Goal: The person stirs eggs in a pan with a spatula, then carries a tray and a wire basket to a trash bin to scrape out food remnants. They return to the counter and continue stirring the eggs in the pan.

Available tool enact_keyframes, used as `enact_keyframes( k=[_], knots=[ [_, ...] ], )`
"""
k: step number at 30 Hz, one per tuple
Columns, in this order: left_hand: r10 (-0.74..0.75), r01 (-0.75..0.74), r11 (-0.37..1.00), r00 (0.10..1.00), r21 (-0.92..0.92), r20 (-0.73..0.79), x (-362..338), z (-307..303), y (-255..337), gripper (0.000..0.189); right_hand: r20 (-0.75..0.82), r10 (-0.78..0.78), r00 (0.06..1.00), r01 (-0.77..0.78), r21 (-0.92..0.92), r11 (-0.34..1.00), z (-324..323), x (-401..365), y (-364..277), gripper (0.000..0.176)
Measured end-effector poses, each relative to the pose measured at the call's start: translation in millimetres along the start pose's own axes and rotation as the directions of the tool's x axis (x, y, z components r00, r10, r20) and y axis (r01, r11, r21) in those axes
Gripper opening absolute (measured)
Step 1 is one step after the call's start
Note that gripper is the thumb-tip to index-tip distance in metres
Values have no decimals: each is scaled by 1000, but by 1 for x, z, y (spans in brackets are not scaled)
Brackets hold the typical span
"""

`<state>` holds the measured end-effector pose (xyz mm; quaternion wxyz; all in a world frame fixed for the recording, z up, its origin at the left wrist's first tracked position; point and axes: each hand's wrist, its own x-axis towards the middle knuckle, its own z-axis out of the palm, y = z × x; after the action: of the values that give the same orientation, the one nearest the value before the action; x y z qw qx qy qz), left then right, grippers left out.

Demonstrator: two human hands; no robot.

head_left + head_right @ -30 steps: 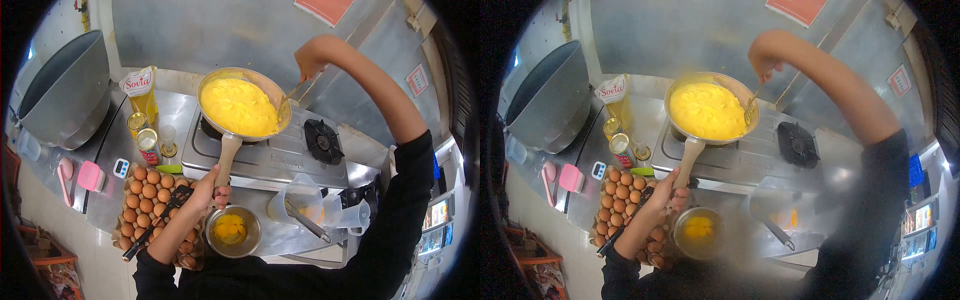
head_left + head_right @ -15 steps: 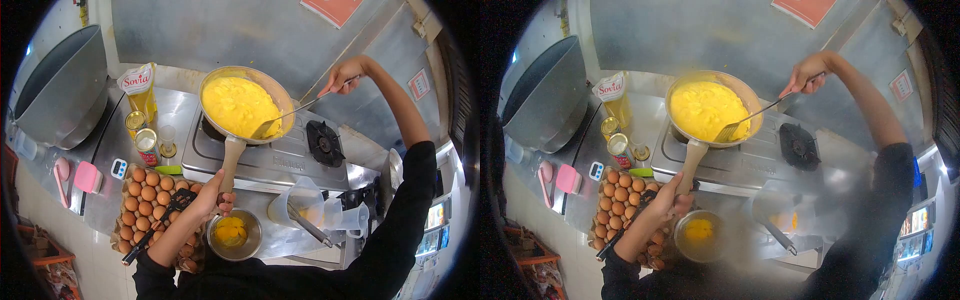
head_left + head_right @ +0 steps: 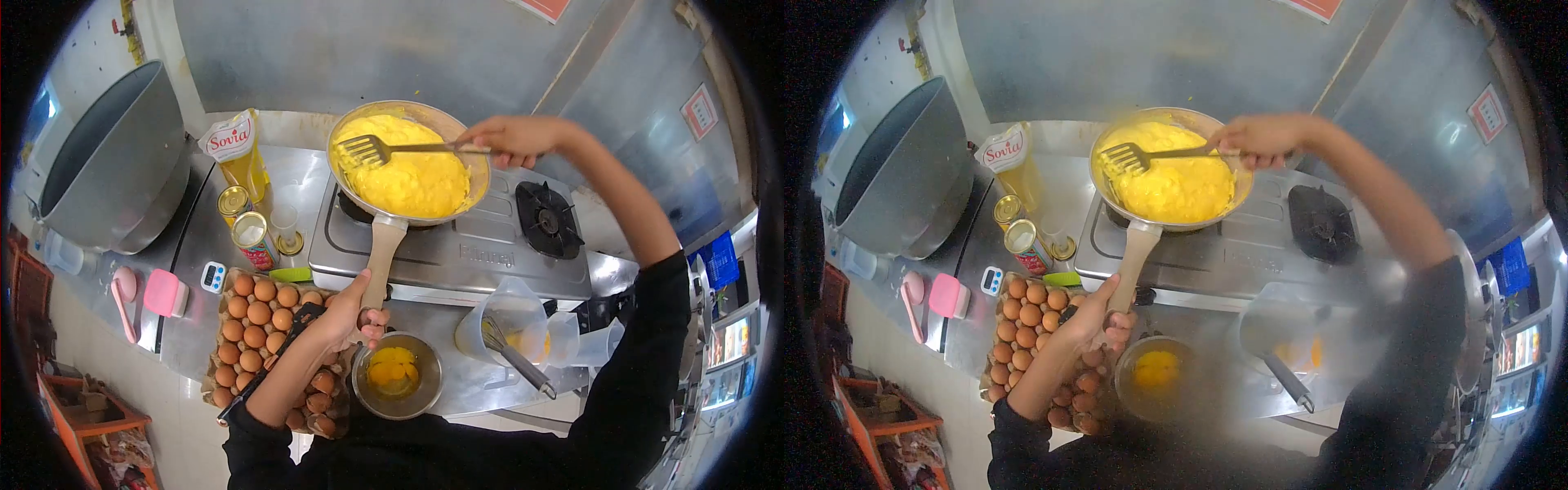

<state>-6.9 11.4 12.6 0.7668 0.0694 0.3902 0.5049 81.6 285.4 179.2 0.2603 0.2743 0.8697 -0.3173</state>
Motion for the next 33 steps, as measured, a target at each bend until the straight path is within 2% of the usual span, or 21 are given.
enact_keyframes(
  k=[1,3,5,6,8,9,11,15,17,18,20,21,23,27,29,30,31,32,33],
  knots=[
    [21,-21,1000,1000,3,2,0,0,0,37,57,27,998,-24,-40,999,-18,-11,-7,36],
    [37,-37,999,999,6,4,1,0,-2,37,-128,12,992,-57,-351,935,-40,-39,-22,34],
    [55,-55,998,997,-13,-48,3,2,-4,40,-135,-72,988,-7,-513,858,-73,-51,-11,29],
    [53,-53,999,998,-9,-45,4,2,-5,40,-139,-69,988,-12,-511,860,-85,-57,-10,29],
    [67,-68,998,997,-18,-49,4,1,-5,40,-70,96,993,-119,-548,828,-100,-64,-10,24],
    [67,-68,998,997,-17,-50,4,0,-5,40,-71,95,993,-118,-547,828,-101,-63,-10,24],
    [70,-70,998,998,-1,5,3,-1,-4,41,-55,324,944,-306,-508,805,-102,-60,-10,23],
    [77,-77,997,997,18,8,4,-2,-5,41,8,391,920,-350,-428,833,-87,-47,12,27],
    [70,-70,997,998,28,2,5,-3,-5,40,78,331,940,-293,-310,904,-82,-42,32,27],
    [74,-74,997,997,31,2,4,-2,-5,40,74,330,941,-292,-310,905,-80,-42,40,27],
    [66,-66,997,998,34,7,4,-1,-4,40,168,251,953,-224,-164,961,-75,-41,54,28],
    [73,-73,997,997,35,9,3,-1,-3,40,163,249,955,-222,-168,960,-71,-38,59,28],
    [49,-49,997,999,65,9,2,0,-2,40,263,115,958,-119,-1,993,-60,-33,68,30],
    [49,-51,996,999,71,17,1,1,-1,40,222,-3,975,-24,122,992,-25,-23,51,31],
    [56,-57,994,998,95,17,1,1,-1,38,0,-144,990,142,-164,976,-2,-15,32,32],
    [59,-60,993,998,102,14,0,2,-1,38,-124,-294,948,222,-405,887,14,-8,28,31],
    [78,-77,991,997,113,4,0,3,-1,38,-201,-457,866,244,-629,739,31,-2,21,29],
    [95,-93,988,995,124,-8,-1,4,-3,37,-202,-462,864,248,-627,738,46,-2,5,29],
    [93,-90,988,996,128,-16,-1,4,-4,37,-326,-342,881,67,-629,775,62,-3,-13,25]
  ],
)
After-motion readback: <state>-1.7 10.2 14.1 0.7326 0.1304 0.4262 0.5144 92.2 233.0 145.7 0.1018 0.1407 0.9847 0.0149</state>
